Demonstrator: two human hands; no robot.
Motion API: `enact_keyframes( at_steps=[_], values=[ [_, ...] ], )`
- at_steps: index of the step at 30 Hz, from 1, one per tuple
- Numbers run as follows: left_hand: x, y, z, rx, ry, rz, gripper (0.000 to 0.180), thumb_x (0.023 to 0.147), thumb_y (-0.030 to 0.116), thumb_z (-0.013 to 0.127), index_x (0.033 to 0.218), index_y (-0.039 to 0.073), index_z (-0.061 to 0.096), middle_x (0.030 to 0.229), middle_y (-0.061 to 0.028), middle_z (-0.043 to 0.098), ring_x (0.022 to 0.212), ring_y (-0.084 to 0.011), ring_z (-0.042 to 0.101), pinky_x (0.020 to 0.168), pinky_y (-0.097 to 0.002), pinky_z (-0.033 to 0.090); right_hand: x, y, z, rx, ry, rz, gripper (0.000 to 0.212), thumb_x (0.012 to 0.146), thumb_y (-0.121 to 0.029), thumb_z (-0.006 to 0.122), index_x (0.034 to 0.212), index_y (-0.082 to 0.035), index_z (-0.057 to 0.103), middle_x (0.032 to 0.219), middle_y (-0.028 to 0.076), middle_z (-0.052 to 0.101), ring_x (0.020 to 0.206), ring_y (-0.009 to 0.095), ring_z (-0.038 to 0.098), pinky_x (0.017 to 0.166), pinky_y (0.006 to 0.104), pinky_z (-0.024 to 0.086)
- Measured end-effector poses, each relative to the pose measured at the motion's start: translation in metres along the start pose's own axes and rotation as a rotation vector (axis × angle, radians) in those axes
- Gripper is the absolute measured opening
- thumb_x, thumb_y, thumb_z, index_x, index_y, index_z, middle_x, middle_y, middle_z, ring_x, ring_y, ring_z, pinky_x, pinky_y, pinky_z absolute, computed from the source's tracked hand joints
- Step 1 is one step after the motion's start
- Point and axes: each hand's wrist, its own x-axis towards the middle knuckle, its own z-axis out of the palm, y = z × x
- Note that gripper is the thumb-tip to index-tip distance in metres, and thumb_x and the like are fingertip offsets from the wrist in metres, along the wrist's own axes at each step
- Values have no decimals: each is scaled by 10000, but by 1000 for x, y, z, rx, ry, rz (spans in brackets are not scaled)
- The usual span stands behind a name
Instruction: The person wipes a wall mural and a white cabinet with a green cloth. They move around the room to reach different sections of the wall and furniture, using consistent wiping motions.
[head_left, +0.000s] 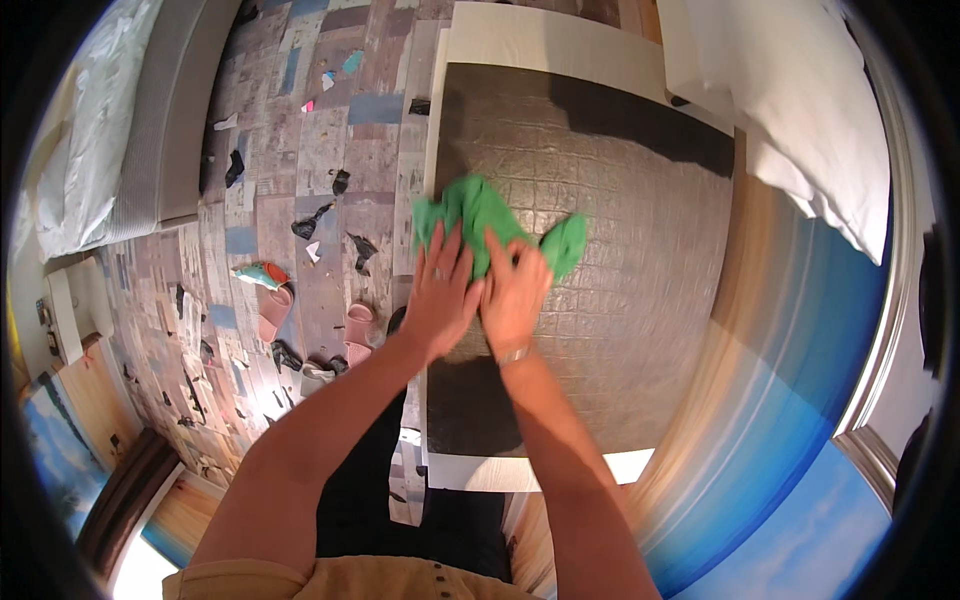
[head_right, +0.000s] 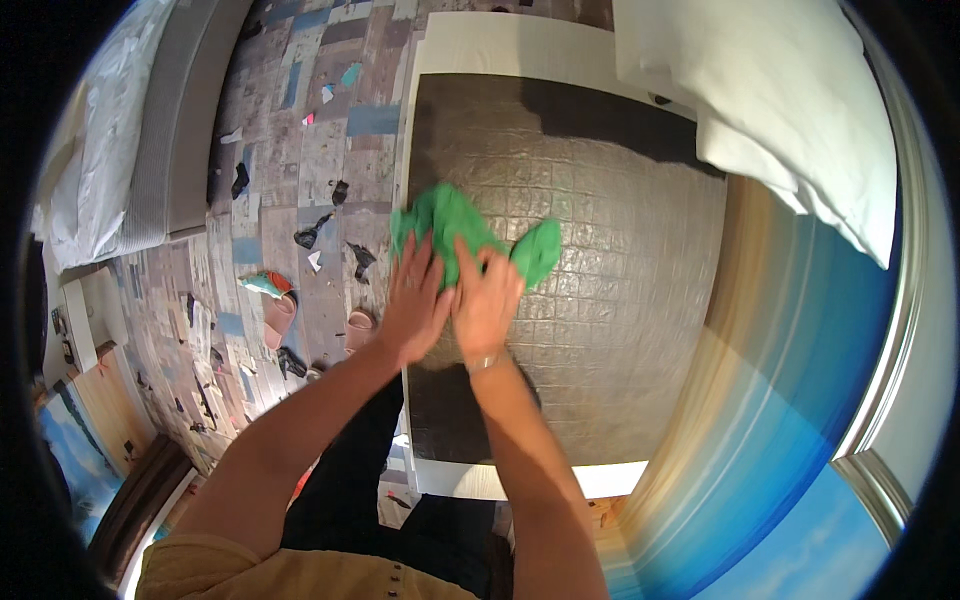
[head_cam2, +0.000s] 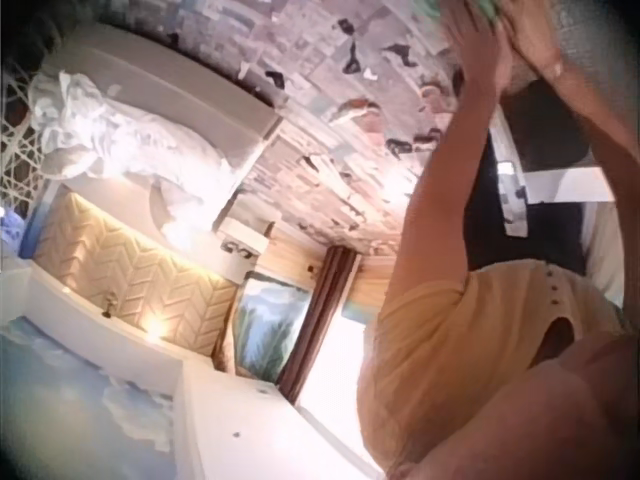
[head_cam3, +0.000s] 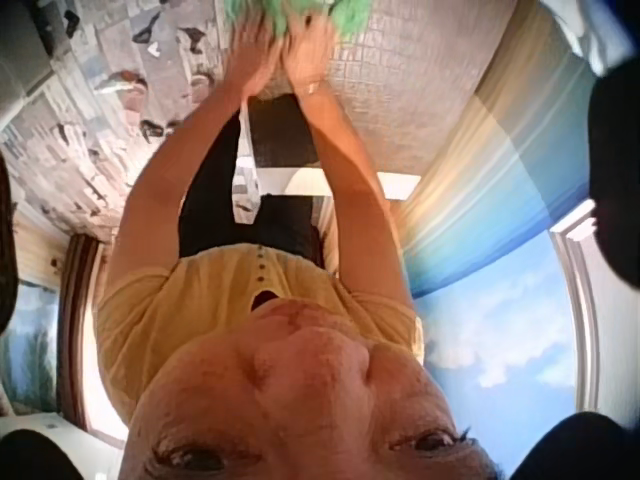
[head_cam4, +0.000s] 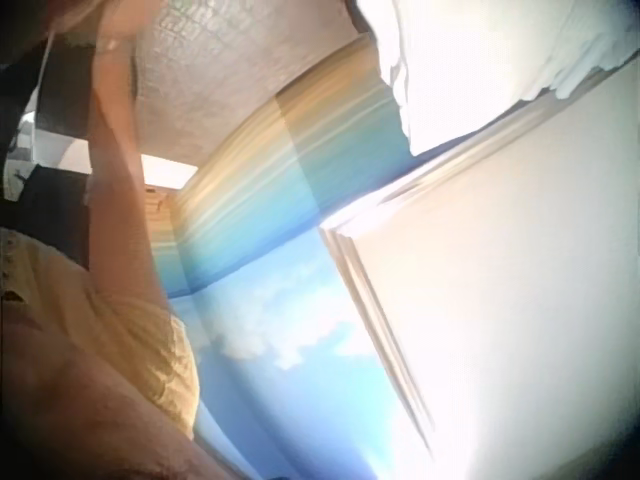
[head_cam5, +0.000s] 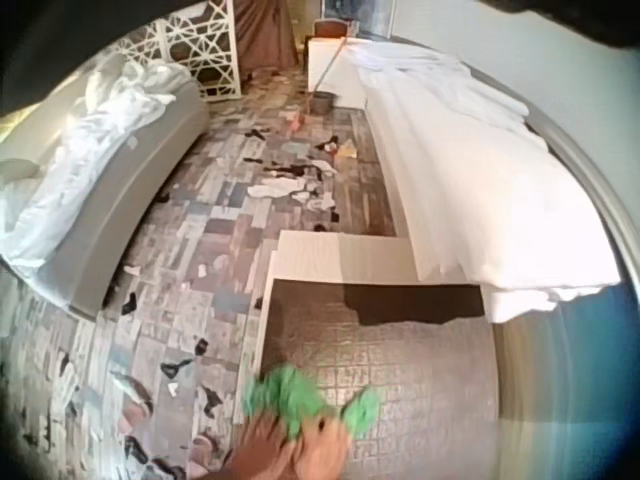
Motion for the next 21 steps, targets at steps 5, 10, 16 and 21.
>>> enact_keyframes(
  at_steps=[5, 10, 16, 21],
  values=[
    [-10, -13, -3, -75, -8, 105, 505, 933, 207, 589, 1336, -64, 451, 1570, -246, 266, 1477, -456, 187, 1181, -596, 185, -13, 5, -3, -15, -44, -68, 468, 820, -40, 617, 1275, -141, 665, 1009, 112, 530, 944, 296, 518, 816, 429, 398],
    [143, -24, -17, 250, 173, 163, 495, 1004, 319, 478, 1391, 11, 485, 1588, -167, 298, 1486, -371, 219, 1169, -622, 170, 134, 43, 18, -109, 173, -198, 427, 807, -15, 614, 1211, -132, 687, 990, 140, 548, 919, 331, 545, 791, 462, 412],
    [237, -20, -4, 222, 284, 180, 481, 1016, 363, 401, 1430, 133, 484, 1583, -117, 327, 1458, -418, 246, 1118, -696, 182, 203, 68, 13, -238, 254, -122, 346, 808, -67, 661, 1145, -129, 711, 1014, 138, 613, 964, 340, 607, 814, 476, 499],
    [154, -11, 1, 38, 185, 258, 441, 997, 293, 472, 1346, 29, 529, 1541, -144, 387, 1457, -396, 261, 1164, -608, 197, 113, 43, 11, -208, 191, -18, 451, 800, -99, 666, 1250, -75, 653, 1016, 176, 570, 910, 361, 572, 788, 472, 461]
  ],
)
